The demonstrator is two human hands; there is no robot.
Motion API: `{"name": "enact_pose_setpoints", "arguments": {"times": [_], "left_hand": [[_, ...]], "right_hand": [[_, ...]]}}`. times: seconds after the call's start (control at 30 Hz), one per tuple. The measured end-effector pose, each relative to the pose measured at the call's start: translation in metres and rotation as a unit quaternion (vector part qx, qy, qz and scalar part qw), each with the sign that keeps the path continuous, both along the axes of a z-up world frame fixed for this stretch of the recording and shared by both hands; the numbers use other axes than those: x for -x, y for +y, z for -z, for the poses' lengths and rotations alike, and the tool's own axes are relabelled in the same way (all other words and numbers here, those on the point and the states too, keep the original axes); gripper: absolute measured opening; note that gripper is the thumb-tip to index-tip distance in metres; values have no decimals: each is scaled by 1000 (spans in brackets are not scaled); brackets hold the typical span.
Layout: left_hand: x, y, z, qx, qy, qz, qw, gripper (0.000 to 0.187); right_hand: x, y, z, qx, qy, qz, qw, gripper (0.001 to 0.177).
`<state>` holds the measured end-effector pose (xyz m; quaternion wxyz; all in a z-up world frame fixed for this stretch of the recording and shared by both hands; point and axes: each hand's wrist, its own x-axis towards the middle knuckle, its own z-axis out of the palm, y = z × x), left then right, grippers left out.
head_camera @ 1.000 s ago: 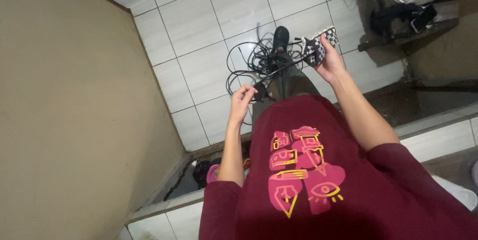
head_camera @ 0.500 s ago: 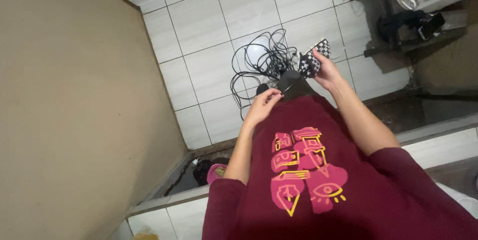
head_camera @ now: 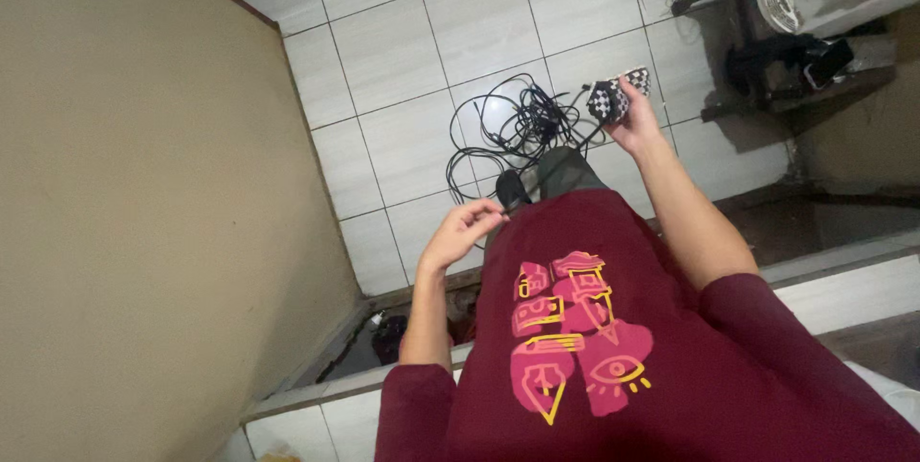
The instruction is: The person uses a checkered cloth to wipe a tangled black electrical cord lying on a tiled floor. The person repeatedly rubs the cloth against the cord and the floor surface in a small area, occasionally lifting and repositioning the cord.
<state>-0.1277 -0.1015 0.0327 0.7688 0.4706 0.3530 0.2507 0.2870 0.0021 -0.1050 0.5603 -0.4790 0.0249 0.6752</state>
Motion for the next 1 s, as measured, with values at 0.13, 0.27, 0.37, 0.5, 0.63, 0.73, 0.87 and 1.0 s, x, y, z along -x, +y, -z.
{"name": "enact_pose_setpoints", "arguments": {"times": [0.13,0.27,0.37,0.5,0.63,0.73,0.87,1.0], "left_hand": [[-1,1,20,-11,26,-56,998,20],[-29,-4,50,3,48,-40,998,23],[-59,-4,71,17,45,-37,998,25],[-102,-1,79,-73,158,-31,984,27],[-126,12,89,-143,172,1,975,28],[-120,18,64,-239,170,21,956,28],[-111,-1,-11,-273,115,77,952,27],[-100,2,-51,-278,78,136,948,31]], "right_hand": [[5,-9,1,49,-6,-27,998,26],[5,-23,3,74,-42,-102,991,27],[16,-26,6,67,-53,-158,984,30],[52,-29,6,-10,6,-209,978,37],[77,-45,10,26,-24,-260,965,28],[68,-36,13,28,-16,-249,968,30],[67,-32,33,59,-77,-203,974,22],[63,-31,26,149,-89,-166,971,26]]}}
